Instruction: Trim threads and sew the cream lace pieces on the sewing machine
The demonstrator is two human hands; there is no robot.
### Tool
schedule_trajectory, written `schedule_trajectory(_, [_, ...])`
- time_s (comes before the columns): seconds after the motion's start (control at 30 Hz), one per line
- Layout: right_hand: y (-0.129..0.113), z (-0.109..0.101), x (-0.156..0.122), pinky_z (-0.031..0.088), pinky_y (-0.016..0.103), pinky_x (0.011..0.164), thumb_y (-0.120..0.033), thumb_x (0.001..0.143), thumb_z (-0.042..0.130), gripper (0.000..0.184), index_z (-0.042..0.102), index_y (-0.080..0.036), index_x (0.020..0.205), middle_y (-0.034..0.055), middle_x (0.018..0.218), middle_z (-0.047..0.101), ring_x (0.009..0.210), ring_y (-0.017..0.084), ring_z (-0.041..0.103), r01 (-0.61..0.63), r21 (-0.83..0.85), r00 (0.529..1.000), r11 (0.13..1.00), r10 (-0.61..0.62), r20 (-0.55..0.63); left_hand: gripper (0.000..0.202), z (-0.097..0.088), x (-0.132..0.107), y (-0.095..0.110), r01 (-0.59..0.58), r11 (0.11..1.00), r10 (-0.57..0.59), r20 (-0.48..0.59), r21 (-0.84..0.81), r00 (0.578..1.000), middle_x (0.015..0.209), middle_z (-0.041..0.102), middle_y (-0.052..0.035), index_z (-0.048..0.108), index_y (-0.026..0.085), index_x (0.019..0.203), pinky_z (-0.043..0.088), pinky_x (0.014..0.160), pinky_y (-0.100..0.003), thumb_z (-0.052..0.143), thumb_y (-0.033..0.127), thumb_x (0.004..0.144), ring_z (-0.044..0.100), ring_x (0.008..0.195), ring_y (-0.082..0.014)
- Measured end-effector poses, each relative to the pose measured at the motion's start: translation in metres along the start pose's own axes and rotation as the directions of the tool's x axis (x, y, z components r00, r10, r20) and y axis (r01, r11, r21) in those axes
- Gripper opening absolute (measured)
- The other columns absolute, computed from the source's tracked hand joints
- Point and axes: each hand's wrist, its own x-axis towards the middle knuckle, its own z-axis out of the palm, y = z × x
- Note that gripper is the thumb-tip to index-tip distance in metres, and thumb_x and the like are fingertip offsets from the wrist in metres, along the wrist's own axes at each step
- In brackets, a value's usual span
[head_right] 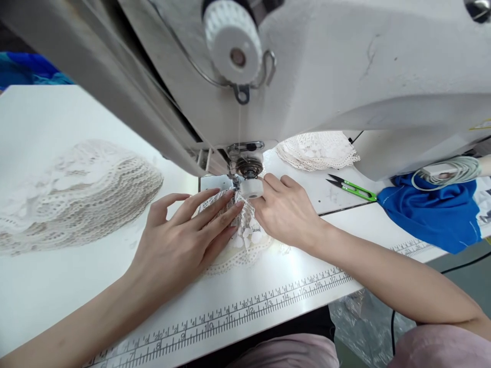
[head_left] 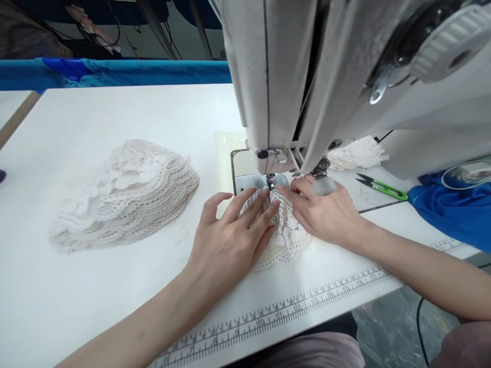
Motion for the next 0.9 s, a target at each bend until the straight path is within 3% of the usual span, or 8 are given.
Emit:
schedule_trajectory(0.23, [0.0007, -0.0020, 0.0007, 0.030, 0.033, 0.064, -0.015, 0.088, 0.048, 0.022, 0.070, -0.018, 0.084, 0.0064, 0.096, 0.065, 0.087, 0.019, 0.048, -0.019, 0.028, 1.000, 0.999, 0.019, -0.001, 0.030, -0.0003, 0.0010, 0.0015, 0.000, 1.000, 0.000, -0.007, 0.027, 1.000, 0.121, 0.066, -0.0061, 0.060, 0.021, 0.121, 0.039, 0.091, -0.044, 0.053, 0.024, 0.093, 0.059, 0.114, -0.0256])
schedule_trajectory(0.57, [0.0017, -0.0013, 0.0011, 0.031, 0.034, 0.066, -0.014, 0.087, 0.049, 0.021, 0.070, -0.018, 0.086, 0.0065, 0.099, 0.065, 0.087, 0.019, 0.050, -0.024, 0.049, 1.000, 0.998, 0.023, 0.013, 0.028, -0.0014, 0.0018, 0.0018, -0.001, 1.000, 0.002, -0.007, 0.025, 1.000, 0.121, 0.065, -0.0069, 0.061, 0.022, 0.120, 0.040, 0.090, -0.044, 0.054, 0.025, 0.093, 0.060, 0.114, -0.0258])
schedule_trajectory(0.9, [0.0047, -0.0003, 0.0031, 0.035, 0.034, 0.073, -0.014, 0.090, 0.046, 0.033, 0.062, -0.016, 0.118, 0.0096, 0.106, 0.064, 0.089, 0.021, 0.053, -0.017, 0.010, 1.000, 1.000, 0.016, 0.011, 0.029, 0.0024, 0.0031, -0.0019, 0.030, 0.999, -0.030, 0.005, 0.016, 1.000, 0.124, 0.064, -0.0069, 0.060, 0.021, 0.121, 0.039, 0.091, -0.047, 0.050, 0.026, 0.094, 0.059, 0.115, -0.0257])
